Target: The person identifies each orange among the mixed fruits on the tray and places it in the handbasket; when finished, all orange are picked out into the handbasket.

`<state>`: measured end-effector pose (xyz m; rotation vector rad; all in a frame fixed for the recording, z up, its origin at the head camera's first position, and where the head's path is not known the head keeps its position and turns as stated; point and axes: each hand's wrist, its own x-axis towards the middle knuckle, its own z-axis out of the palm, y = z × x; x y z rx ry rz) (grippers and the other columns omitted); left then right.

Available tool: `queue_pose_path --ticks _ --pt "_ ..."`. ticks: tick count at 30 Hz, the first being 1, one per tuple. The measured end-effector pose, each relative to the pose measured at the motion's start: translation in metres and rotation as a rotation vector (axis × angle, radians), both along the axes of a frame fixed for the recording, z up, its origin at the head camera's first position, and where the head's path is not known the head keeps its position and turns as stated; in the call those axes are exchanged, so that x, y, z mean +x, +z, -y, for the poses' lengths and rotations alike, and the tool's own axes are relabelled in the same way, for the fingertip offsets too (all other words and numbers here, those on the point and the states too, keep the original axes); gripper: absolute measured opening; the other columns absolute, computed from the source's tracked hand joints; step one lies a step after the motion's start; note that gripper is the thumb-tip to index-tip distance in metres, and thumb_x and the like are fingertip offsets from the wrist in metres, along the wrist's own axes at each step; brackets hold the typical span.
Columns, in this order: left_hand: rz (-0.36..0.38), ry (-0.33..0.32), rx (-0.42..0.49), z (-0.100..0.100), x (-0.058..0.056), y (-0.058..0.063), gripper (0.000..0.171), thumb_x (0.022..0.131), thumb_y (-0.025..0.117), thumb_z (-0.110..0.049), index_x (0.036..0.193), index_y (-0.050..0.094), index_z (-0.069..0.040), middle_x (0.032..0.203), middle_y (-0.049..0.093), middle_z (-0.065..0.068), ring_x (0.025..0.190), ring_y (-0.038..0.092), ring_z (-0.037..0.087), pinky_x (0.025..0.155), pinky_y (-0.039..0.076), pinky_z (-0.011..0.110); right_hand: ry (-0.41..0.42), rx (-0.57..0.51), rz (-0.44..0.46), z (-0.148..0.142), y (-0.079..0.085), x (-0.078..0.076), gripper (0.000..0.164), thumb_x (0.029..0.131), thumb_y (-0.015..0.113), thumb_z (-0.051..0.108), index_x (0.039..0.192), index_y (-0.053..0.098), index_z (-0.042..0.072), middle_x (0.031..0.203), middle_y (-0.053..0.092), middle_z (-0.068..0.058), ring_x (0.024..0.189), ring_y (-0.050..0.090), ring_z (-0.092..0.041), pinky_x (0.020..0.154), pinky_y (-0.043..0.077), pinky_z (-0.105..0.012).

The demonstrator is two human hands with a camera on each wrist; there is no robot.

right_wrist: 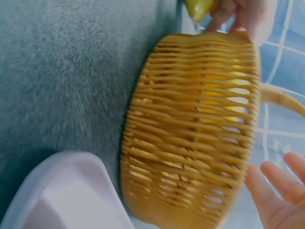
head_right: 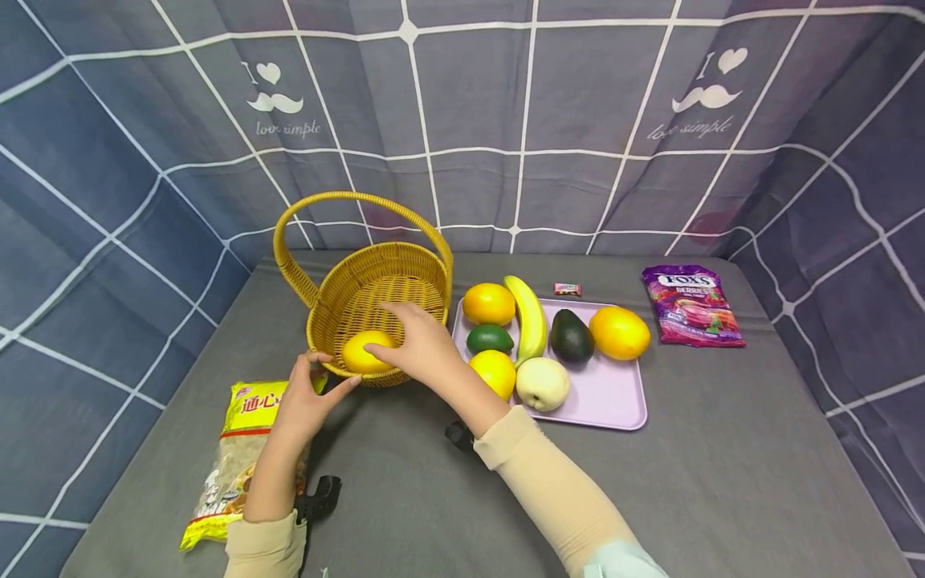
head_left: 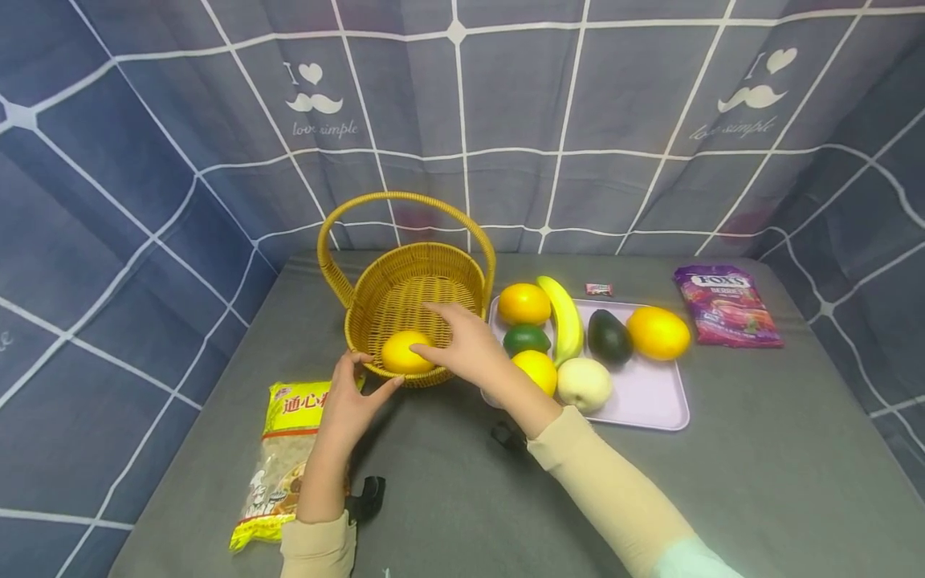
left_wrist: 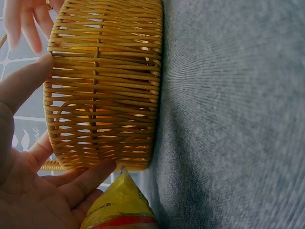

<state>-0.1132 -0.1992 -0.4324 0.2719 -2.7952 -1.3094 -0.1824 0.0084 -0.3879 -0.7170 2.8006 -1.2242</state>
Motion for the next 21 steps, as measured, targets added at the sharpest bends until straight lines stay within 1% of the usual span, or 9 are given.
queue_pose_path --ticks 2,7,9,12,13,14,16,20,21 --pt "-0.005 0.001 0.001 0.0 0.0 -0.001 0.068 0.082 0.075 -0.042 0.127 0.039 -0.006 0.144 0.033 0.018 0.13 0.04 0.037 0.106 0.034 0.053 -0.018 -0.031 -0.024 -0.008 0.003 0.005 0.07 0.083 0.071 0.049 0.142 0.048 0.02 0.14 0.05 -0.002 0.124 0.05 -0.022 0.099 0.045 -0.044" --pt "-0.019 -0.002 0.01 0.0 0.0 -0.001 0.067 0.082 0.076 -0.037 0.127 0.039 -0.005 0.144 0.032 0.018 0.131 0.04 0.038 0.107 0.034 0.052 -0.056 -0.118 -0.063 -0.029 0.012 0.019 0.071 0.081 0.074 0.046 0.142 0.048 0.021 0.137 0.052 -0.002 0.102 0.059 -0.018 0.088 0.052 -0.039" --pt "-0.02 -0.003 0.011 0.0 0.001 -0.001 0.066 0.082 0.076 -0.036 0.127 0.039 -0.005 0.144 0.032 0.018 0.131 0.04 0.038 0.107 0.034 0.051 -0.075 -0.15 -0.059 -0.037 0.014 0.024 0.072 0.081 0.076 0.045 0.142 0.048 0.02 0.138 0.051 -0.002 0.103 0.059 -0.018 0.087 0.053 -0.037" --pt "-0.019 -0.004 0.012 0.0 0.001 -0.001 0.066 0.082 0.077 -0.036 0.127 0.039 -0.006 0.144 0.032 0.018 0.131 0.04 0.037 0.107 0.034 0.051 -0.12 -0.158 -0.059 -0.05 0.016 0.031 0.072 0.08 0.076 0.045 0.142 0.048 0.02 0.14 0.05 0.0 0.115 0.056 -0.02 0.095 0.049 -0.041" --pt "-0.018 -0.005 0.011 0.0 0.001 -0.001 0.066 0.082 0.076 -0.037 0.127 0.039 -0.006 0.145 0.032 0.018 0.131 0.04 0.037 0.107 0.034 0.051 -0.137 -0.158 -0.059 -0.055 0.017 0.034 0.072 0.08 0.076 0.044 0.142 0.048 0.02 0.14 0.05 -0.001 0.118 0.056 -0.021 0.101 0.043 -0.044" --pt "-0.019 -0.007 0.011 0.0 0.001 -0.001 0.066 0.082 0.076 -0.038 0.127 0.039 -0.006 0.146 0.031 0.018 0.131 0.04 0.037 0.107 0.034 0.051 -0.147 -0.166 -0.057 -0.059 0.017 0.036 0.072 0.08 0.077 0.043 0.142 0.048 0.019 0.14 0.049 -0.001 0.12 0.054 -0.022 0.102 0.042 -0.046" --pt "-0.02 -0.01 0.009 0.001 0.001 -0.002 0.067 0.082 0.076 -0.04 0.127 0.039 -0.006 0.146 0.031 0.018 0.131 0.04 0.037 0.107 0.034 0.051 -0.174 -0.17 -0.054 -0.067 0.017 0.04 0.073 0.08 0.077 0.042 0.142 0.047 0.019 0.14 0.049 -0.002 0.117 0.056 -0.024 0.1 0.044 -0.047" --pt "-0.021 -0.015 0.002 0.001 0.001 -0.002 0.069 0.082 0.076 -0.043 0.127 0.04 -0.006 0.142 0.035 0.018 0.13 0.041 0.036 0.106 0.035 0.052 -0.217 -0.179 -0.05 -0.081 0.014 0.045 0.073 0.079 0.079 0.04 0.141 0.048 0.016 0.139 0.049 -0.002 0.112 0.058 -0.027 0.09 0.052 -0.043" --pt "-0.022 -0.016 0.0 0.002 0.002 -0.003 0.069 0.081 0.076 -0.043 0.127 0.04 -0.006 0.141 0.036 0.017 0.129 0.041 0.036 0.106 0.035 0.052 -0.231 -0.171 -0.047 -0.084 0.013 0.046 0.074 0.079 0.079 0.041 0.141 0.048 0.016 0.14 0.049 -0.002 0.111 0.059 -0.027 0.089 0.052 -0.043"
